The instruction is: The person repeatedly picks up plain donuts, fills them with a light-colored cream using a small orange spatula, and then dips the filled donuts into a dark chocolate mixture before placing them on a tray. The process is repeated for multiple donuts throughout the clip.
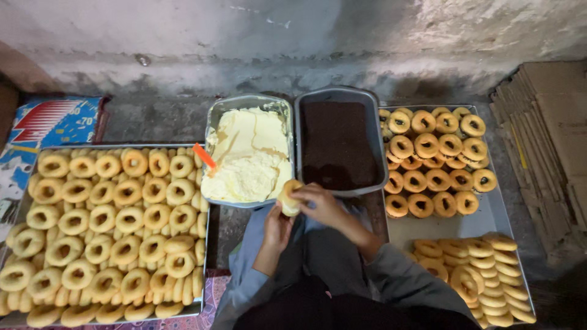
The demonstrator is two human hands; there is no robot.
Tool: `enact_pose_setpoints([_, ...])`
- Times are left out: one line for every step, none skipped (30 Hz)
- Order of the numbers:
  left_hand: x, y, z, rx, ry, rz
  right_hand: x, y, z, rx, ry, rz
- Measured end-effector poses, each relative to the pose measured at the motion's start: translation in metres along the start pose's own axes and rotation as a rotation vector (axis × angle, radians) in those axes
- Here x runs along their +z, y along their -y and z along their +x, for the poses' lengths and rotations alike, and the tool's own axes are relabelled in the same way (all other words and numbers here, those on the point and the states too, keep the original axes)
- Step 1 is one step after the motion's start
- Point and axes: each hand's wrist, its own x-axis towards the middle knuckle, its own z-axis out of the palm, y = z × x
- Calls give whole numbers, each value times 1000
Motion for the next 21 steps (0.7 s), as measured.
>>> enact_pose_setpoints([2, 5, 6, -37, -16, 19, -9, -15, -1, 31, -68, -128])
enact_pose_setpoints([4, 11, 14, -72, -34, 37, -21, -34, 0, 60, -132, -253])
enact_pose_setpoints([6, 17, 23, -106, -51, 54, -34, -54, 1, 89, -197, -379])
enact_pose_setpoints([9, 24, 33, -128, -25, 113, -48, -74, 1, 133, -239, -504])
enact_pose_setpoints([12, 30, 45, -151, 1, 171, -63, -93, 0, 178, -280, -628])
enact_pose_setpoints([17, 37, 57, -173, 32, 228, -77, -109, -4, 224, -199, -707])
enact_pose_setpoints([22, 47, 70, -159, 7, 492, -86, -123, -7, 269, -116, -784])
enact_pose_setpoints([30, 57, 86, -145, -16, 760, -92, -134, -10, 290, -124, -733])
enact_pose_setpoints([36, 65, 102, -129, -39, 1029, -97, -143, -12, 310, -132, -682])
enact_pose_setpoints([40, 71, 116, 71, 38, 1237, -101, -150, -14, 331, -141, -631])
enact_pose_setpoints([43, 76, 130, 278, 125, 1436, -104, -154, -16, 487, -289, -476])
enact_pose_setpoints([44, 84, 141, 491, 224, 1623, -106, -157, -21, 640, -435, -317])
enact_pose_setpoints([46, 91, 153, 659, 297, 1758, -109, -158, -27, 789, -580, -152])
enact_pose_setpoints([48, 96, 166, 836, 375, 1884, -111, -158, -31, 864, -726, 243])
enact_pose_setpoints([49, 101, 175, 1022, 454, 2001, -114, -157, -37, 913, -858, 647])
enact_pose_setpoints([46, 103, 182, 825, 504, 2052, -118, -157, -41, 933, -976, 1060])
enact_pose_setpoints([43, 101, 190, 626, 552, 2094, -120, -156, -46, 952, -974, 1141])
enact_pose_setpoints([43, 99, 195, 427, 596, 2123, -124, -154, -51, 966, -970, 1221])
enact_pose_setpoints([47, 99, 199, 425, 547, 2064, -127, -151, -55, 979, -965, 1302])
enact_pose_setpoints([50, 97, 197, 417, 493, 2008, -126, -147, -58, 1000, -935, 1300])
enact_pose_setpoints([54, 94, 193, 408, 441, 1952, -125, -140, -61, 1020, -905, 1298])
